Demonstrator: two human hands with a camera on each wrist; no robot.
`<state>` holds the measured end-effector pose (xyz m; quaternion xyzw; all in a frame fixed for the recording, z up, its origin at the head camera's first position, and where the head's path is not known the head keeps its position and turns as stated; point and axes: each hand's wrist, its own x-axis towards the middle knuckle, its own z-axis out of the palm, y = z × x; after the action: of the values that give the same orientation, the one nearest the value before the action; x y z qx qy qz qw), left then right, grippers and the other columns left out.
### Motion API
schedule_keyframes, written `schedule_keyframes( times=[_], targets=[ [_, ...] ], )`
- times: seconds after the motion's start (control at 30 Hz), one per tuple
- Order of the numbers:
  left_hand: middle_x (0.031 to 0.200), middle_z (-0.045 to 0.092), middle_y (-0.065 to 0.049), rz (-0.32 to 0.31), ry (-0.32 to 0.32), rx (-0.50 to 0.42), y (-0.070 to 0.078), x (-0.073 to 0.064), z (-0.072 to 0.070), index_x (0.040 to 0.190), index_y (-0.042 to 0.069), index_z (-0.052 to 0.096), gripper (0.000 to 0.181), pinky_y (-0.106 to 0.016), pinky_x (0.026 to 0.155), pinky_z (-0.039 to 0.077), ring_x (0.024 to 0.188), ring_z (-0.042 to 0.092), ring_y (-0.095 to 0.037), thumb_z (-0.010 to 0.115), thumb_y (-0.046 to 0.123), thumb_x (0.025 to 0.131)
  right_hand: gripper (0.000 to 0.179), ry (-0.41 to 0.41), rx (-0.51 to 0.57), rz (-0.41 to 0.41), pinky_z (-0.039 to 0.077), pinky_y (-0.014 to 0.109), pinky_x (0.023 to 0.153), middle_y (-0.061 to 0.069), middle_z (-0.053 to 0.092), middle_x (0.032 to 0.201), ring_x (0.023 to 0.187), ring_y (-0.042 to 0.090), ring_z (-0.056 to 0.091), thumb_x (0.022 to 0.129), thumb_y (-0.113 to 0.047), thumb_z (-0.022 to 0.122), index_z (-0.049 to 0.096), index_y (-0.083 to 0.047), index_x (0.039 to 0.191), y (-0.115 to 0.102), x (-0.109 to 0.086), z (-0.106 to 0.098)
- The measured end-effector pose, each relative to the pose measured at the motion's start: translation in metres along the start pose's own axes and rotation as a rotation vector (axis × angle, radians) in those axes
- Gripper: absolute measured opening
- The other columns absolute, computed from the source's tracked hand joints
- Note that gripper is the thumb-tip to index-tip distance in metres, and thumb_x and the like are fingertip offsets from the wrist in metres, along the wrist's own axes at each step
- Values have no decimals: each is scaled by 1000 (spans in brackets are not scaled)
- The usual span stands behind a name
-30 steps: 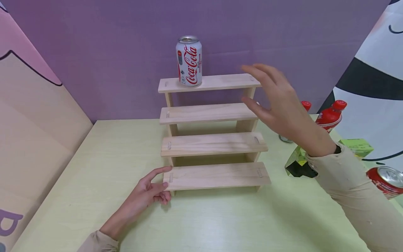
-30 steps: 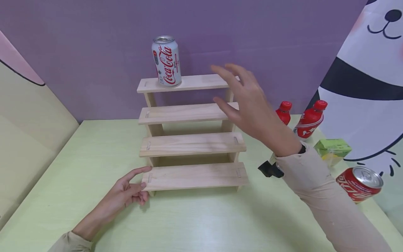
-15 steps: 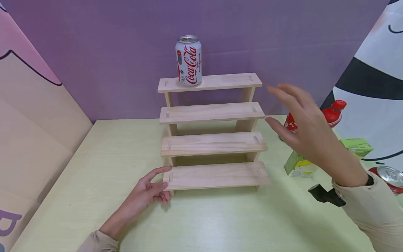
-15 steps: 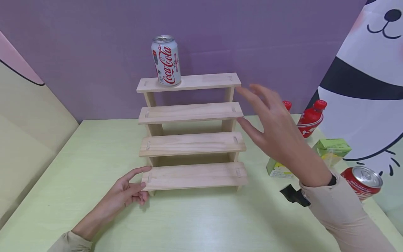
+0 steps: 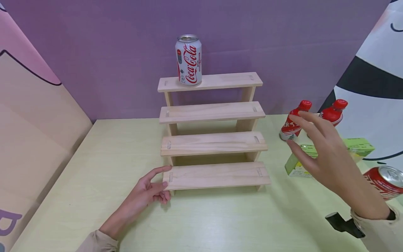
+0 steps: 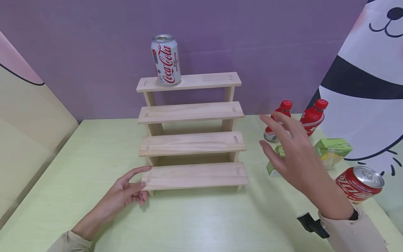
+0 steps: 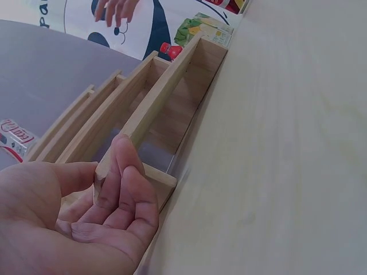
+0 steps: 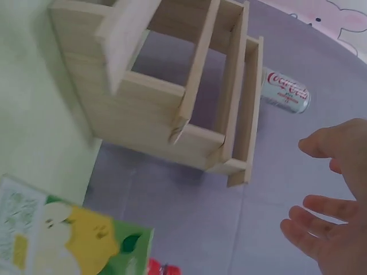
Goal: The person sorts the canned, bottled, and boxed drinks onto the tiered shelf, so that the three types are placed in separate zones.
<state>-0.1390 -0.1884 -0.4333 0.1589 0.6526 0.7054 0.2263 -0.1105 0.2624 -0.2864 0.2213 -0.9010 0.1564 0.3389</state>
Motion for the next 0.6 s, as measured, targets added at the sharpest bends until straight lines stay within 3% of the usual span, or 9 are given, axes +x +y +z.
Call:
schedule_keyframes(
  times=[0.13, 0.3, 0.4, 0.6],
  targets=[
    [83, 69, -17, 2, -1, 0, 0, 0, 0, 153, 18, 34, 54, -31, 74, 56, 76, 63, -24, 56, 19, 103, 78, 34, -25, 32, 22, 4, 102, 22, 51, 141, 126, 42, 46, 97, -66, 38, 53, -5, 142, 6, -21, -3],
    [83, 69, -16, 7, 2, 8, 1, 0, -1, 152, 18, 36, 53, -32, 74, 56, 75, 63, -23, 56, 19, 103, 76, 100, -21, 88, 23, 4, 104, 22, 53, 139, 125, 43, 47, 97, -64, 43, 55, -3, 140, 19, -44, -3],
    [83, 69, -16, 7, 6, 13, 1, 0, -1, 152, 19, 36, 52, -33, 74, 57, 75, 63, -24, 55, 19, 104, 73, 150, -21, 155, 27, 15, 111, 23, 52, 140, 127, 44, 46, 97, -62, 46, 55, -3, 140, 27, -58, -3],
    [83, 70, -18, -10, 12, 11, 0, 0, -1, 152, 21, 36, 52, -33, 75, 56, 76, 64, -25, 56, 20, 103, 68, 170, -75, 271, 28, 47, 117, 28, 49, 140, 129, 50, 41, 98, -55, 51, 54, -1, 140, 43, -78, -3]
  ],
)
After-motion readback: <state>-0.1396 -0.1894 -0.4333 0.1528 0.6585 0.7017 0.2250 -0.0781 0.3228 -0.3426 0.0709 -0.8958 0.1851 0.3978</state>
